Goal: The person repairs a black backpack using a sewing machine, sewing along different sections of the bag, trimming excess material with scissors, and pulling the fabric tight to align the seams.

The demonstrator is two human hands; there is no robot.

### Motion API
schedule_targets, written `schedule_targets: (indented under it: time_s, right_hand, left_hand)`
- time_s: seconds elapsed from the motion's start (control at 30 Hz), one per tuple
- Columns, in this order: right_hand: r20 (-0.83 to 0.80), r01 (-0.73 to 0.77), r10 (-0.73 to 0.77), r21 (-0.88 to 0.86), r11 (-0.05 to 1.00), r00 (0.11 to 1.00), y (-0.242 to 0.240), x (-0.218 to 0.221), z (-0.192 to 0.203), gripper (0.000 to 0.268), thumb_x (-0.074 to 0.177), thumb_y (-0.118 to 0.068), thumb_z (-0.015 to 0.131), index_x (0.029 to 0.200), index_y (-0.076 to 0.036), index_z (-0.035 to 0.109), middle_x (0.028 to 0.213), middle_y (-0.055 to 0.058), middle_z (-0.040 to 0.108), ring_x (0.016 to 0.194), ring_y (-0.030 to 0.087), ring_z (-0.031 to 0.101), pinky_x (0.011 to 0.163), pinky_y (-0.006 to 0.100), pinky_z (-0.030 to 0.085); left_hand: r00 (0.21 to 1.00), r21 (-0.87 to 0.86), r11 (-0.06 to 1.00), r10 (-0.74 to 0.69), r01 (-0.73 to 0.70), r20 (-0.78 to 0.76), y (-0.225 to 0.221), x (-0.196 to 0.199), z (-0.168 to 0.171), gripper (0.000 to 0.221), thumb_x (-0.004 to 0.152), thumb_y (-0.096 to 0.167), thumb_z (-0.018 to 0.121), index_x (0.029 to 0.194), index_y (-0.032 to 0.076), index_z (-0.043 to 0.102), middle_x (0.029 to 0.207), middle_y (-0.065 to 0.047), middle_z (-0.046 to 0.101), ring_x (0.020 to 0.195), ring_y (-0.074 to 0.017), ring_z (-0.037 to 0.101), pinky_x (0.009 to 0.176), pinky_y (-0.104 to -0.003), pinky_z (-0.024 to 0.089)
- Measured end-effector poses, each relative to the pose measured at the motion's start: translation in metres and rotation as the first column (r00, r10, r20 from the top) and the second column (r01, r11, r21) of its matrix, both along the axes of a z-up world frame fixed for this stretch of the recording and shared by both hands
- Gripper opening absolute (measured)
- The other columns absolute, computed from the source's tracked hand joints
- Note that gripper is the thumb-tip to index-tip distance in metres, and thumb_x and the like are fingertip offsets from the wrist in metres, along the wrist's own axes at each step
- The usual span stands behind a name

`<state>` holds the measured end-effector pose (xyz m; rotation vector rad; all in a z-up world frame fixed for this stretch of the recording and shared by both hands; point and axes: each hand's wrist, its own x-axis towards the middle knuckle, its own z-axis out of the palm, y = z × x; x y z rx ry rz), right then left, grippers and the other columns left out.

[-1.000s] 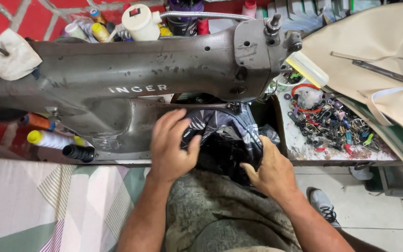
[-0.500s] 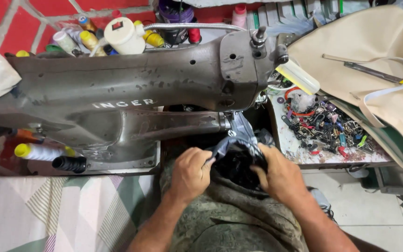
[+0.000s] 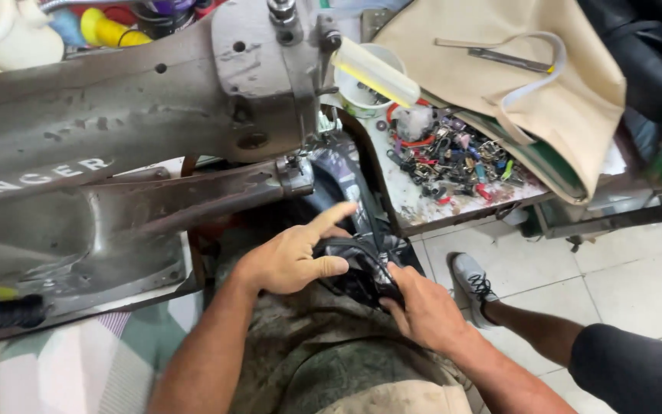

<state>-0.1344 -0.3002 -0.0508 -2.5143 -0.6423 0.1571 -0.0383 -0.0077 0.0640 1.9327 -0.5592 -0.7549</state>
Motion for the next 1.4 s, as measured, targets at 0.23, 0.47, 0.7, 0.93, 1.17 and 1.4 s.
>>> schedule_targets:
  time_s: [0.23,0.47,0.7,0.93,1.17,1.4]
  right_hand:
    - [-0.203,-0.313,0.301,-0.031,0.949,0.932,-0.045,0.055,0.077,0.094,0.087,-0.077,0.054,0.15,-0.008,0.046,0.14,0.018,0.064,0.123,0.034,0.064,0.099,0.051,0.05]
    - [0.233,0.491,-0.477,-0.004,0.871,0.847,-0.118,0.181,0.113,0.037,0.095,-0.032,0.074,0.121,-0.007,0.07,0.11,0.01,0.07,0.094,0.025,0.064,0.084,0.042,0.05]
    - [0.162,0.629,-0.611,-0.29,0.721,0.775,-0.149,0.248,0.084,0.044,0.091,-0.044,0.065,0.125,-0.018,0.074,0.117,0.01,0.075,0.108,0.04,0.067,0.088,0.053,0.05]
    - [0.843,0.551,-0.123,-0.225,0.804,0.523,-0.138,0.242,0.045,0.035,0.085,-0.036,0.081,0.115,-0.018,0.076,0.098,0.007,0.067,0.088,0.028,0.061,0.07,0.04,0.045]
    - [0.25,0.181,-0.157,-0.074,0.981,0.955,-0.023,0.244,0.1,0.039,0.093,-0.036,0.071,0.124,-0.012,0.064,0.112,0.016,0.067,0.108,0.037,0.065,0.099,0.05,0.048]
    - [-0.239,0.347,-0.33,0.033,0.937,0.913,-0.008,0.268,0.117,0.019,0.092,-0.017,0.078,0.108,-0.007,0.075,0.086,0.013,0.069,0.073,0.029,0.063,0.069,0.039,0.053]
  left_hand:
    - [0.993,-0.322,0.947,-0.04,0.001,-0.114,-0.019,0.019,-0.082,0.028,0.096,0.019,0.063,0.122,0.009,0.068,0.118,-0.002,0.068,0.109,-0.0106,0.061,0.099,-0.027,0.047]
    - [0.927,-0.613,0.7,0.332,-0.366,-0.175,-0.039,-0.001,-0.118,0.024,0.089,0.01,0.073,0.099,0.015,0.052,0.085,0.003,0.049,0.073,-0.0053,0.044,0.065,-0.022,0.039]
    - [0.775,-0.638,0.48,0.544,-0.602,-0.322,-0.049,-0.021,-0.139,0.03,0.085,0.002,0.077,0.098,0.014,0.052,0.083,0.004,0.047,0.066,-0.003,0.041,0.06,-0.018,0.037]
    - [0.762,-0.608,0.492,0.556,-0.624,-0.332,-0.047,-0.025,-0.146,0.03,0.082,0.003,0.076,0.099,0.013,0.053,0.09,0.001,0.049,0.08,-0.007,0.045,0.07,-0.021,0.042]
    - [0.746,-0.634,0.414,0.496,-0.653,-0.445,-0.043,-0.023,-0.169,0.035,0.086,-0.005,0.079,0.108,0.004,0.054,0.084,-0.001,0.055,0.068,-0.0077,0.063,0.06,-0.018,0.048]
    - [0.727,-0.621,0.399,0.502,-0.675,-0.468,-0.035,-0.027,-0.162,0.034,0.086,-0.005,0.079,0.109,0.003,0.055,0.086,-0.002,0.053,0.07,-0.0085,0.063,0.06,-0.018,0.049]
